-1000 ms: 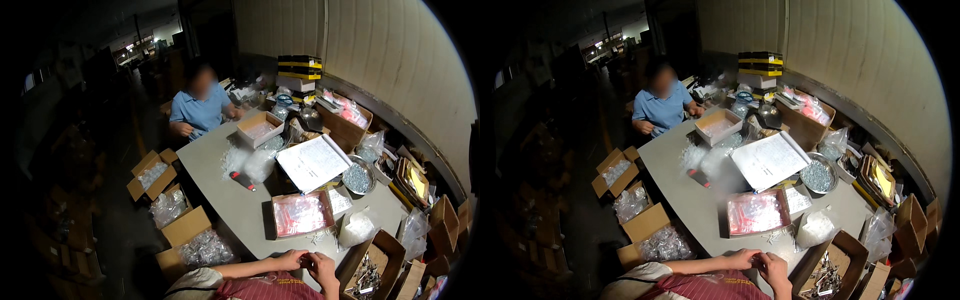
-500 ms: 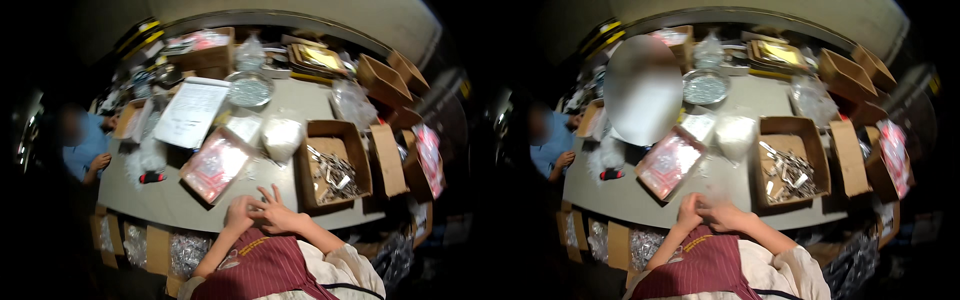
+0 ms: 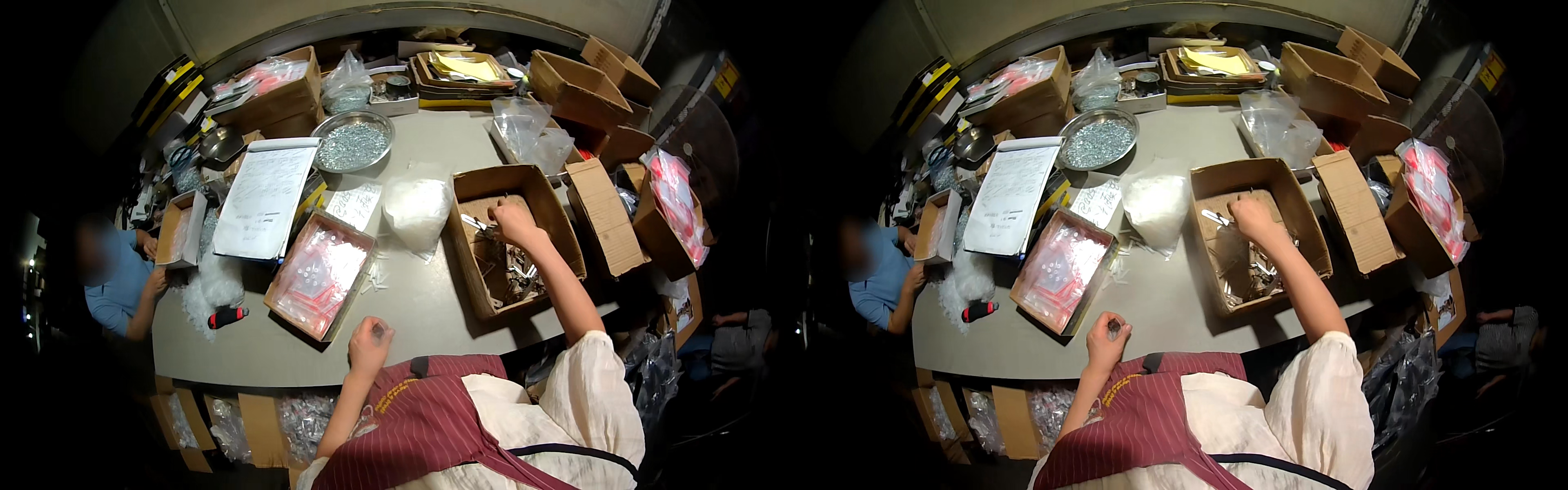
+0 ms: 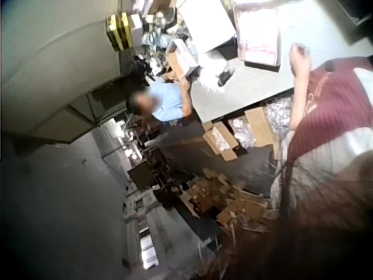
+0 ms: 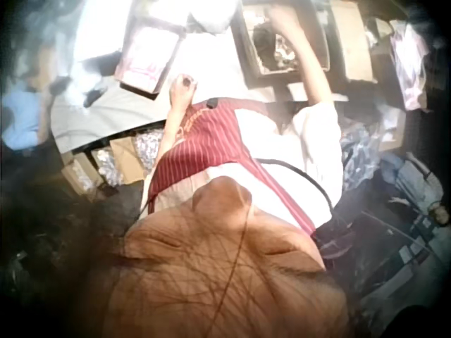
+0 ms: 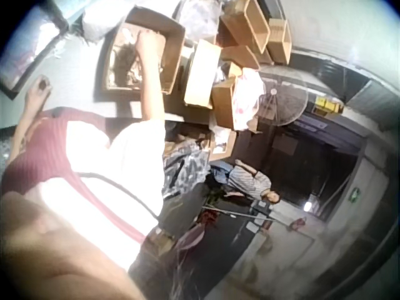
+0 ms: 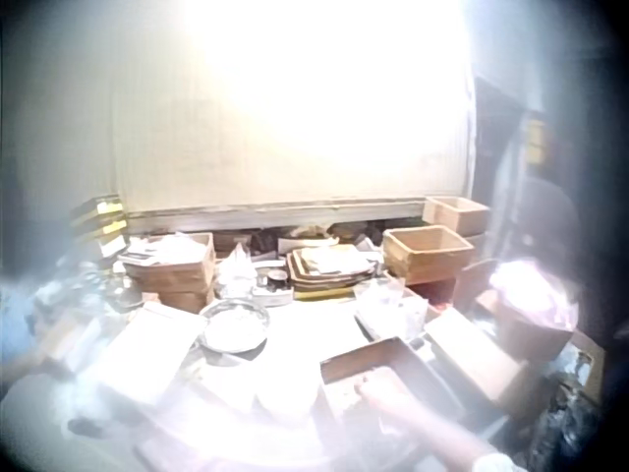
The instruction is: The person sorts small metal hardware components from a cardboard box into a clear plastic bag. They handle the items one by one, picking them up from the box and placing them into the bag on the table.
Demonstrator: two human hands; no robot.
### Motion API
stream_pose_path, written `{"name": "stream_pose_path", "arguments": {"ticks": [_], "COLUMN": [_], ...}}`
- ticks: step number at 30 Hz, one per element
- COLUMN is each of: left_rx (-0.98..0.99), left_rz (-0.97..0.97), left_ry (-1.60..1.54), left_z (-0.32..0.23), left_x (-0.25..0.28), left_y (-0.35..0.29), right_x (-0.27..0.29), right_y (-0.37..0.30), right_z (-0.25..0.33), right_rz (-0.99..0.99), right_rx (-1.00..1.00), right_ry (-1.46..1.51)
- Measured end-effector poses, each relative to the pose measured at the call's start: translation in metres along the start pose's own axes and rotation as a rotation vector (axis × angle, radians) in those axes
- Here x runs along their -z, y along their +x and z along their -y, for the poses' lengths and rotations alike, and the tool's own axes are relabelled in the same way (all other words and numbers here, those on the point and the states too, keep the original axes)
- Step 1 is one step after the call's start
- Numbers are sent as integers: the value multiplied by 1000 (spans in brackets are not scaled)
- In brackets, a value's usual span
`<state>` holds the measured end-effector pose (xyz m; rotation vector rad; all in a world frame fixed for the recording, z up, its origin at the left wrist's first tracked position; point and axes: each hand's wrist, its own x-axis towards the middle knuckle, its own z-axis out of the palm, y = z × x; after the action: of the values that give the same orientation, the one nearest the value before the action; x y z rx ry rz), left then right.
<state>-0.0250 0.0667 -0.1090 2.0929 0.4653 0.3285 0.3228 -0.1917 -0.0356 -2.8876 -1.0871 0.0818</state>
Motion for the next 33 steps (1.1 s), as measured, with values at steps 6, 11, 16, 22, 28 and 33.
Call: {"name": "stream_pose_path", "arguments": {"ticks": [6, 11, 16, 22, 28, 33], "left_rx": [14, 76, 58, 74, 68, 43], "left_rz": [19, 20, 63, 32, 43, 44], "left_ry": [-6, -55, -47, -84, -50, -60], "left_z": [5, 0, -4, 1, 5, 7], "left_x": [-1, -2, -5, -4, -7, -10], "left_y": [-1, 1, 7, 1, 0, 3], "right_x": [-19, 35, 18, 18, 19, 14], "right_y": [-4, -16, -4, -10, -15, -13], "right_z": [-17, -18, -17, -20, -53, -74], "right_rz": [-2, -275, -342, -256, 30, -133], "right_rx": [176, 14, 233, -244, -361, -354], "right_ry": [81, 482, 241, 1200, 1462, 1547]}}
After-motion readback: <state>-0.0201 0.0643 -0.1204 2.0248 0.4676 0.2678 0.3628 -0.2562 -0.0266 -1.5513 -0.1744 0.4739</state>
